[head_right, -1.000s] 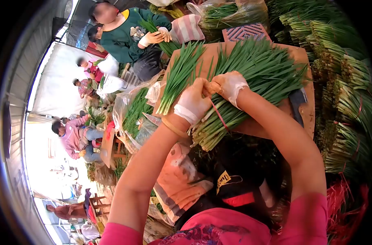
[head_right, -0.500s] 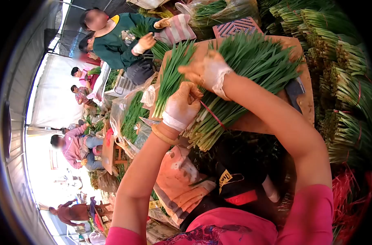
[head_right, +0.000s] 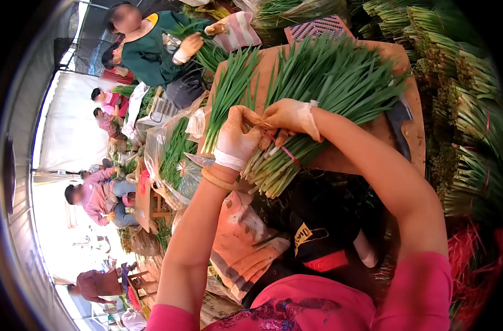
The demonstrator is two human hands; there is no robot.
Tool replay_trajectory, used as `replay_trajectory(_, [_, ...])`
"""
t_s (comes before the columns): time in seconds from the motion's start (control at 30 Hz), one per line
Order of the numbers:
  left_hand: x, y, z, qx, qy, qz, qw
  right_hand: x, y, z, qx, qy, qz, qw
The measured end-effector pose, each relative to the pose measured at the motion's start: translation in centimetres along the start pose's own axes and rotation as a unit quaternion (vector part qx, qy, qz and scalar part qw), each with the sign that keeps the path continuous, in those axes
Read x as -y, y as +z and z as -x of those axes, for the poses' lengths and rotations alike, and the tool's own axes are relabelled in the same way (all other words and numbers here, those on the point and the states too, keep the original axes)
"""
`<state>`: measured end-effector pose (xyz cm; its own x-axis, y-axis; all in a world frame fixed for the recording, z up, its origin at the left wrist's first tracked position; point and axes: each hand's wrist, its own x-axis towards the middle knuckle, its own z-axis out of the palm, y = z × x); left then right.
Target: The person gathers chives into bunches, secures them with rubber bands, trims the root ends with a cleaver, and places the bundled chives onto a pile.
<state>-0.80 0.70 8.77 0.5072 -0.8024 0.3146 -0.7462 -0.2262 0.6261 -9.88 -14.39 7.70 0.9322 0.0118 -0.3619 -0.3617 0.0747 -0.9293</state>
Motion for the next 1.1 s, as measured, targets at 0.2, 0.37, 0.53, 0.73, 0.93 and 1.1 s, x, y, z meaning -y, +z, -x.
replay_trajectory(0.2, [-0.4, -0.4, 0.0, 0.013, -0.005, 0.011, 1.000, -1.4, 0.5, -0.1, -0.037, -0.088, 0.022, 0.995])
replay_trajectory(0.37, [-1.4, -2.5, 2.4, 0.068, 0.003, -0.045, 0.997, -1.3, 1.3, 0.8, -0.084, -0.093, 0.050, 0.991])
replay_trajectory(0.53, [-2.8, -2.0, 2.8, 0.209, -0.072, -0.193, 0.956, -2.9, 1.0, -0.2, -0.136, -0.171, 0.032, 0.975])
replay_trajectory(0.73, [-3.3, -2.2, 2.0, 0.260, -0.079, -0.272, 0.923, -2.8, 1.2, 0.1, -0.113, -0.163, -0.049, 0.979])
replay_trajectory(0.93, [-2.8, -3.0, 2.0, 0.272, -0.129, -0.231, 0.925, -2.6, 1.0, 0.2, -0.104, -0.143, -0.013, 0.984])
replay_trajectory(1.1, [-3.9, -2.1, 0.0, 0.354, -0.139, -0.299, 0.875, -3.9, 1.1, -0.6, -0.110, -0.178, -0.043, 0.977])
